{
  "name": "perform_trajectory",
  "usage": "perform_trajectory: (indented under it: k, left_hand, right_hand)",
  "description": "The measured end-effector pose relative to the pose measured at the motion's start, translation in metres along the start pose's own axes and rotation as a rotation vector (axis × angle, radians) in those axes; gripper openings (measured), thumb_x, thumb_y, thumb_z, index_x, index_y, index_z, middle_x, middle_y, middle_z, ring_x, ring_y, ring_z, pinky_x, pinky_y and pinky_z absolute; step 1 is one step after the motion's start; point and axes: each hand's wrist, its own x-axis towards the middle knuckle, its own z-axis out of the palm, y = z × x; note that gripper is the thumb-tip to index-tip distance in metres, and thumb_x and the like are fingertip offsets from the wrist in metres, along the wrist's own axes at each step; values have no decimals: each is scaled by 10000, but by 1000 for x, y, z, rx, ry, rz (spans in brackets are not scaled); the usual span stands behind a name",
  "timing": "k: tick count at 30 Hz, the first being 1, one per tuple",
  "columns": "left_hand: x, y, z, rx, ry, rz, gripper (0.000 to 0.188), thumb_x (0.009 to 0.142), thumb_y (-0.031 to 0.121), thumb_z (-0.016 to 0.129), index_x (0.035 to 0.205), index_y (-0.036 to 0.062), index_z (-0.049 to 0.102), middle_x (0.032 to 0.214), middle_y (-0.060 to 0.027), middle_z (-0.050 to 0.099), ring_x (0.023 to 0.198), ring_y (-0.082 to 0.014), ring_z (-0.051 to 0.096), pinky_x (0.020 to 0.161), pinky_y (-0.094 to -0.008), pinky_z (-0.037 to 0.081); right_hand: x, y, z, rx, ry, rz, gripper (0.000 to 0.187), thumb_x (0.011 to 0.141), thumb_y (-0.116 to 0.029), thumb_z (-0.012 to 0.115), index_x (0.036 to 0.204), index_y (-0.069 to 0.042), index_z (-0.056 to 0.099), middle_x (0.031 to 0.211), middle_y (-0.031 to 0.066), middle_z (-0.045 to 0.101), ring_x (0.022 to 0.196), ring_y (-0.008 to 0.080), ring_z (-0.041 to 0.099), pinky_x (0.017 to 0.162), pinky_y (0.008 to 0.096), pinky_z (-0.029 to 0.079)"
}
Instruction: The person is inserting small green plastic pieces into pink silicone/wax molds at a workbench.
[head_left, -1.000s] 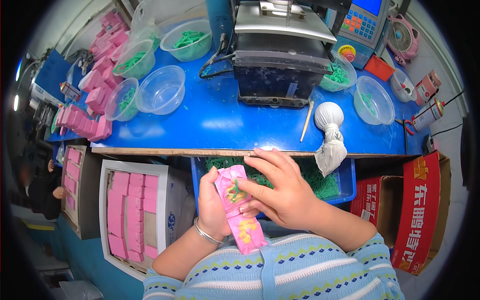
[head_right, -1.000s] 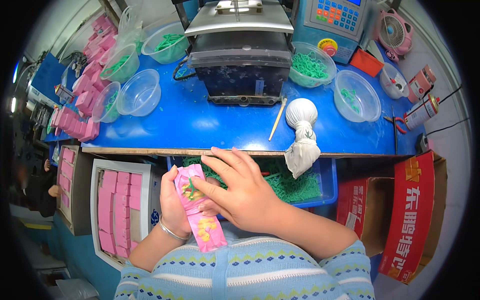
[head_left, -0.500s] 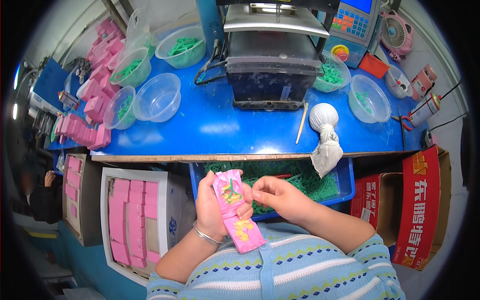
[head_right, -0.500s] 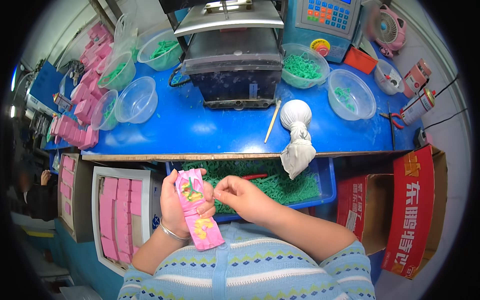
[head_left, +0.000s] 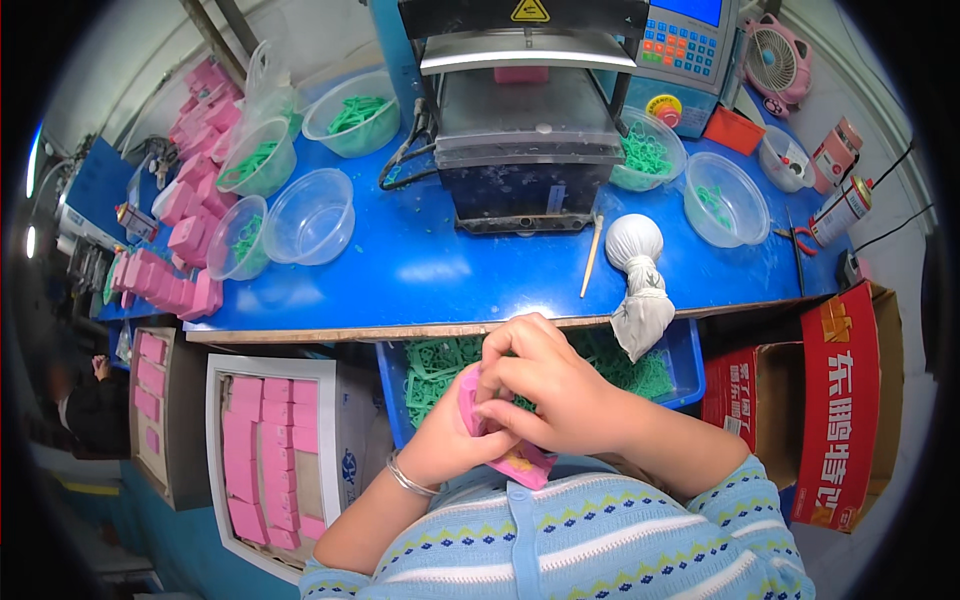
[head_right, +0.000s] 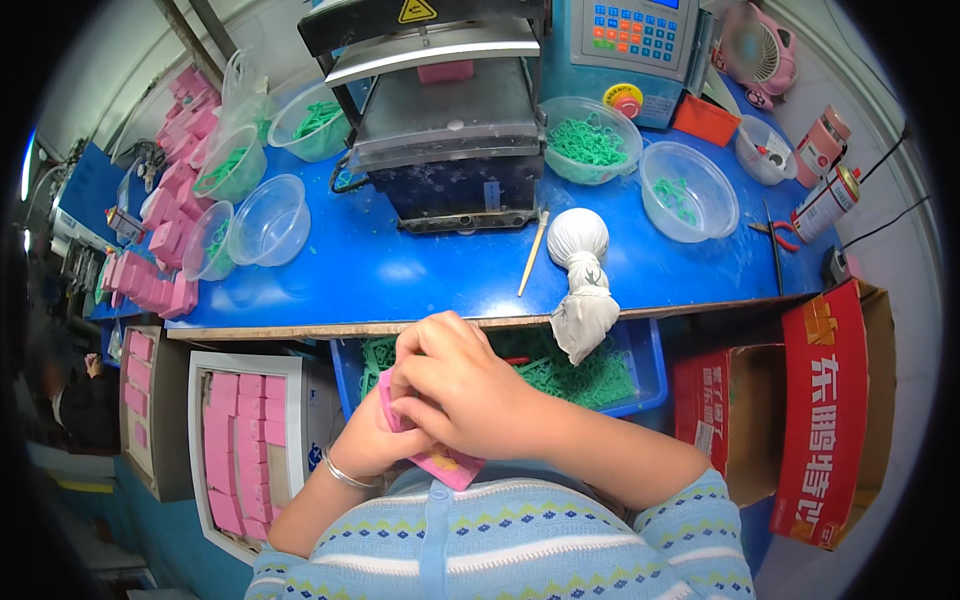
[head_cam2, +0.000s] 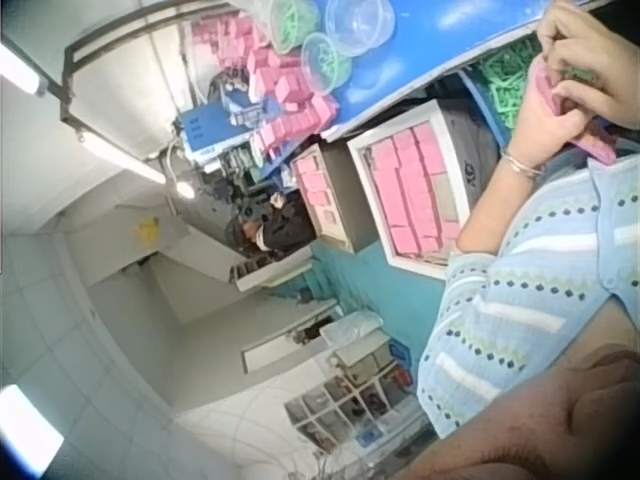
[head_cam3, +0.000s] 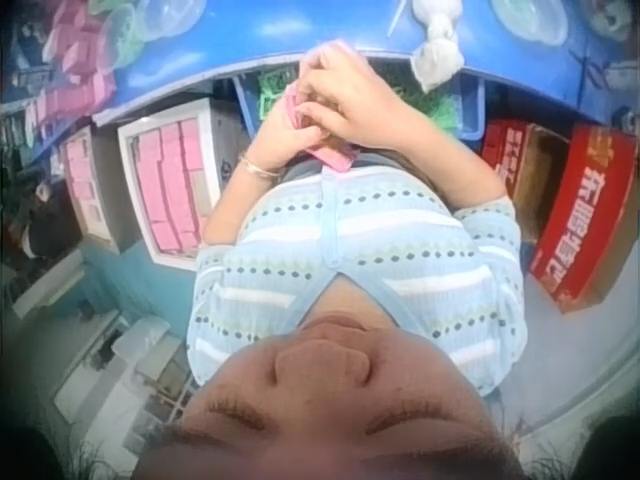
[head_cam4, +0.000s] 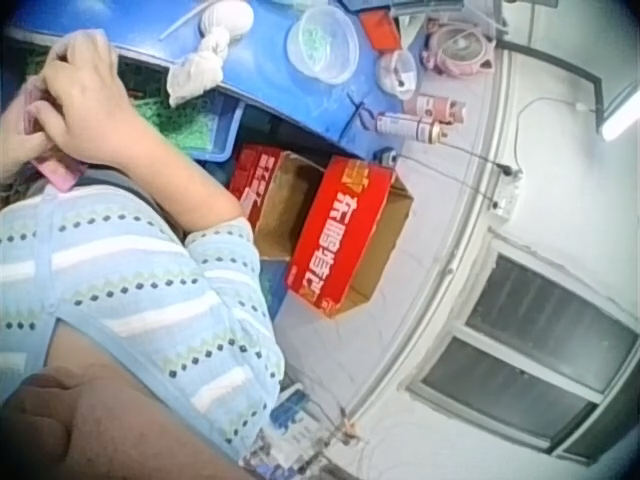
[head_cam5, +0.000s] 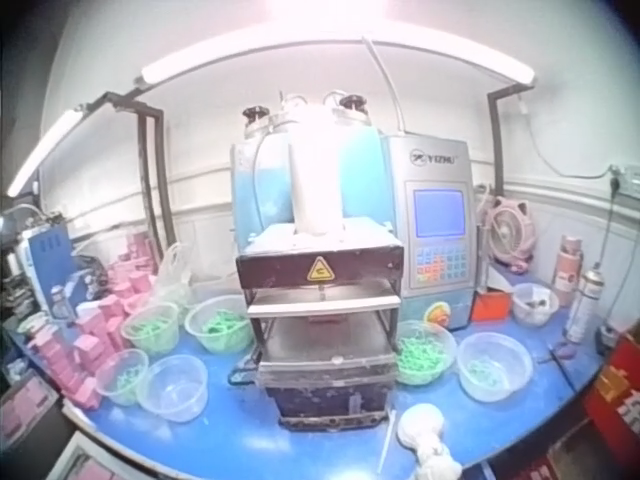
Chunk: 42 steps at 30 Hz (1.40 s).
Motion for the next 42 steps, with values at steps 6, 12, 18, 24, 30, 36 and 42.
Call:
perform_trajectory:
  k: [6,12,18,24,30,36,42]
  left_hand:
    - [2,-9,1,240,94,129,416,814,121,607,1187,46,438,1133,-53,497,1072,-133,462,923,-302,397]
    - [-4,-14,-9,-466,-107,62,588,946,499,261,1335,59,284,1056,-97,503,790,-163,515,698,-303,449]
    - [-3,3,3,-632,72,13,672,938,494,278,1433,80,89,1090,-121,492,846,-190,530,746,-342,463]
    - [-4,18,7,-603,90,93,672,938,483,280,1438,88,67,1048,-132,494,890,-211,534,832,-349,444]
    - [13,31,-4,-263,203,355,685,911,483,400,1386,33,198,988,-103,503,825,-182,524,814,-323,437]
    - [64,23,-61,747,668,385,691,824,288,645,1325,-15,278,1209,-178,453,1148,-262,427,978,-371,332]
    - [42,55,0,1202,321,652,443,686,317,728,1021,54,607,1301,-211,405,1267,-417,280,1019,-495,232]
  right_hand:
    - [1,-12,7,-107,12,-156,192,700,-160,678,805,-53,557,927,93,509,917,283,487,823,403,371]
    - [-3,0,2,19,115,172,200,754,-124,673,909,-37,582,862,74,559,811,239,525,724,343,421]
    - [-7,3,4,147,32,185,109,757,-112,664,814,-56,590,837,63,572,801,231,526,743,348,405]
    - [-9,-1,-1,207,93,-2,157,713,-88,665,833,-49,572,828,89,542,823,261,507,759,362,401]
    - [-14,-12,-16,853,510,206,91,853,-42,594,916,-5,541,857,80,583,802,141,569,725,277,470]
    - [-20,1,-28,1270,526,500,125,899,-86,542,956,24,524,878,119,609,805,175,621,742,285,512]
    - [-27,-3,-15,942,529,600,125,887,-84,564,962,16,574,900,79,624,771,133,595,710,259,492]
